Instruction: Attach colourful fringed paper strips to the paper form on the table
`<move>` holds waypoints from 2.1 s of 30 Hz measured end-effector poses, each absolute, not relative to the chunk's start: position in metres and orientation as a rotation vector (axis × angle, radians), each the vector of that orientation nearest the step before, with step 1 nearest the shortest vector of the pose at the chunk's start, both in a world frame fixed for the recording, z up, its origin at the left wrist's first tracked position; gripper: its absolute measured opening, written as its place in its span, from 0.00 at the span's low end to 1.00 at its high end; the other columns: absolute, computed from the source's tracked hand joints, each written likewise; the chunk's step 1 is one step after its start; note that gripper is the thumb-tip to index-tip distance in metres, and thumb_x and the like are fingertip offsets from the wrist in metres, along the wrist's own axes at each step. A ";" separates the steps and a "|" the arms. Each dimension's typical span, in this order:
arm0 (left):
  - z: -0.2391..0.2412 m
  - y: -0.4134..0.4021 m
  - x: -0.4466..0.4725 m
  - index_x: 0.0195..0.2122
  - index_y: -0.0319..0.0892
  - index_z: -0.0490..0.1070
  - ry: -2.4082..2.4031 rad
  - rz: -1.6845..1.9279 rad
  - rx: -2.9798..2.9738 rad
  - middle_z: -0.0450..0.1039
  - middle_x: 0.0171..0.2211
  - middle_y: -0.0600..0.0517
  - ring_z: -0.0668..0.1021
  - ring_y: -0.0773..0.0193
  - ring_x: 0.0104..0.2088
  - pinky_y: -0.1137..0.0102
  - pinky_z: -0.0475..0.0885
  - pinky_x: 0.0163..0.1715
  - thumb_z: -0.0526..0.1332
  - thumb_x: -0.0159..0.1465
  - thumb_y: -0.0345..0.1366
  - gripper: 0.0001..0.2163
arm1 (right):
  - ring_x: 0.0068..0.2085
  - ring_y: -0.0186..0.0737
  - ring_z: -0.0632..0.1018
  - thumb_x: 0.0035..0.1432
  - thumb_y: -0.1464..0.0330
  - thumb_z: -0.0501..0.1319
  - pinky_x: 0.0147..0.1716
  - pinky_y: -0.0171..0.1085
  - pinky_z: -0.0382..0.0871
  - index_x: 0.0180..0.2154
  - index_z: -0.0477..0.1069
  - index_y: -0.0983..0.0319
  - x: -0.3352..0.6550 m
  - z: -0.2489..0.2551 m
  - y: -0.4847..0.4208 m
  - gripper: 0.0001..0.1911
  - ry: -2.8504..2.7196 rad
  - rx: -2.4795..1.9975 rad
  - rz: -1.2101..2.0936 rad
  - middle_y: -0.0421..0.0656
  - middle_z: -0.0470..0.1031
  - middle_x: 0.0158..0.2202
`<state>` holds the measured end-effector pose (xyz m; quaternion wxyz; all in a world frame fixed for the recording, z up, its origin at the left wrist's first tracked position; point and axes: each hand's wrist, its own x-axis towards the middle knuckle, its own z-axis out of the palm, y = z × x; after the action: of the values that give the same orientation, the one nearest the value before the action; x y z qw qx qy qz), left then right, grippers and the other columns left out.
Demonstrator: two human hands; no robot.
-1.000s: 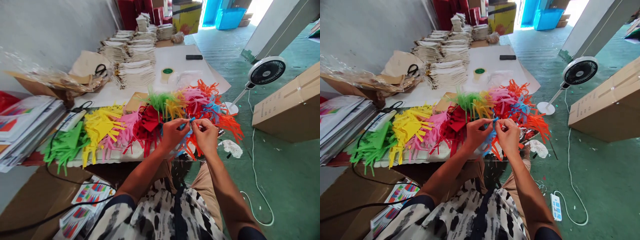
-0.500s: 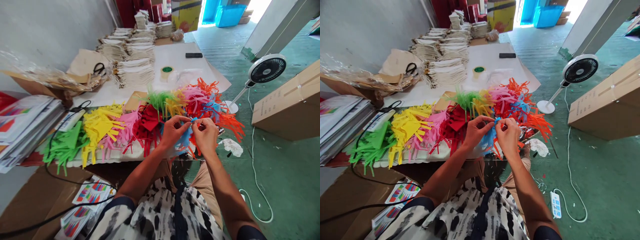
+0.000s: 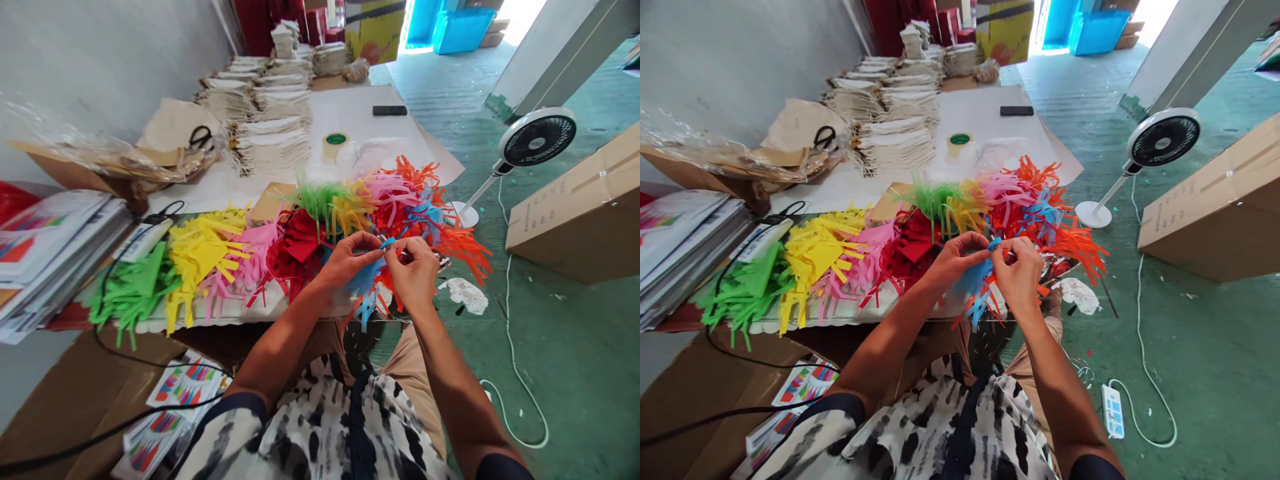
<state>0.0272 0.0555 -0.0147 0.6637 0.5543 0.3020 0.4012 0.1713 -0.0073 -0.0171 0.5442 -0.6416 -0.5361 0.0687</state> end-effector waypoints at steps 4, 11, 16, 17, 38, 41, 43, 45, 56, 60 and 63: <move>-0.014 0.056 0.028 0.33 0.39 0.75 0.661 0.888 1.163 0.77 0.32 0.54 0.77 0.70 0.32 0.72 0.70 0.37 0.81 0.49 0.45 0.21 | 0.30 0.36 0.72 0.64 0.65 0.65 0.31 0.38 0.62 0.31 0.78 0.59 0.174 -0.021 -0.006 0.08 -1.275 -1.462 0.253 0.39 0.75 0.30; -0.012 0.062 0.017 0.38 0.39 0.74 0.648 0.754 0.851 0.78 0.27 0.53 0.79 0.67 0.27 0.70 0.76 0.32 0.81 0.52 0.44 0.21 | 0.34 0.39 0.77 0.66 0.59 0.67 0.36 0.40 0.69 0.37 0.82 0.58 0.179 -0.023 -0.008 0.10 -1.206 -1.297 0.245 0.41 0.80 0.34; -0.009 0.064 0.016 0.37 0.37 0.77 0.633 0.734 0.769 0.77 0.28 0.54 0.77 0.70 0.26 0.72 0.76 0.32 0.82 0.50 0.40 0.20 | 0.36 0.41 0.79 0.68 0.60 0.65 0.36 0.41 0.70 0.38 0.82 0.56 0.179 -0.015 -0.012 0.10 -1.342 -1.330 0.271 0.42 0.81 0.35; -0.008 0.064 0.016 0.36 0.37 0.77 0.636 0.734 0.767 0.76 0.28 0.54 0.77 0.71 0.25 0.72 0.76 0.32 0.82 0.50 0.40 0.20 | 0.36 0.41 0.79 0.68 0.60 0.65 0.36 0.41 0.70 0.38 0.82 0.56 0.179 -0.015 -0.012 0.10 -1.344 -1.348 0.274 0.42 0.82 0.35; -0.008 0.066 0.013 0.36 0.37 0.77 0.627 0.756 0.807 0.76 0.28 0.53 0.77 0.70 0.27 0.73 0.77 0.31 0.81 0.51 0.41 0.19 | 0.30 0.37 0.71 0.64 0.62 0.67 0.32 0.39 0.64 0.34 0.82 0.57 0.187 -0.016 -0.010 0.08 -1.344 -1.292 0.493 0.39 0.77 0.30; -0.011 0.067 0.011 0.37 0.38 0.77 0.599 0.711 0.820 0.76 0.27 0.53 0.78 0.69 0.27 0.72 0.78 0.31 0.80 0.53 0.43 0.19 | 0.30 0.36 0.70 0.63 0.61 0.68 0.32 0.38 0.63 0.34 0.83 0.57 0.189 -0.019 -0.008 0.08 -1.314 -1.267 0.582 0.38 0.77 0.29; -0.012 0.067 0.011 0.37 0.39 0.77 0.595 0.701 0.838 0.76 0.28 0.53 0.78 0.68 0.27 0.71 0.78 0.32 0.79 0.54 0.44 0.19 | 0.30 0.36 0.70 0.62 0.60 0.68 0.31 0.38 0.62 0.34 0.83 0.57 0.190 -0.021 -0.007 0.08 -1.289 -1.289 0.608 0.38 0.77 0.29; -0.012 0.065 0.012 0.38 0.39 0.76 0.604 0.710 0.868 0.76 0.28 0.53 0.78 0.68 0.27 0.71 0.78 0.32 0.80 0.53 0.45 0.20 | 0.30 0.36 0.70 0.61 0.60 0.69 0.31 0.38 0.62 0.34 0.83 0.58 0.189 -0.022 -0.007 0.09 -1.263 -1.319 0.595 0.38 0.77 0.29; -0.004 0.056 0.028 0.38 0.41 0.76 0.766 0.939 1.192 0.77 0.29 0.56 0.76 0.69 0.28 0.74 0.71 0.32 0.78 0.53 0.51 0.22 | 0.29 0.36 0.68 0.62 0.61 0.67 0.31 0.38 0.61 0.34 0.83 0.58 0.182 -0.022 -0.008 0.09 -1.229 -1.379 0.490 0.38 0.74 0.28; -0.004 0.054 0.032 0.37 0.42 0.81 0.824 1.031 1.441 0.80 0.32 0.52 0.77 0.67 0.31 0.72 0.70 0.35 0.73 0.61 0.50 0.15 | 0.29 0.36 0.69 0.62 0.60 0.66 0.31 0.37 0.62 0.34 0.81 0.59 0.185 -0.022 -0.011 0.10 -1.238 -1.380 0.521 0.39 0.74 0.28; -0.007 0.050 0.034 0.38 0.46 0.83 0.896 1.117 1.705 0.83 0.37 0.52 0.80 0.63 0.37 0.70 0.71 0.41 0.67 0.68 0.47 0.11 | 0.29 0.35 0.68 0.61 0.59 0.65 0.29 0.36 0.63 0.43 0.80 0.58 0.189 -0.020 -0.013 0.13 -1.203 -1.344 0.644 0.41 0.78 0.38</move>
<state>0.0345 0.0496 -0.0075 0.4417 0.6871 0.3610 0.4499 0.1887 -0.0131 -0.0204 0.5754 -0.5740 -0.5135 0.2752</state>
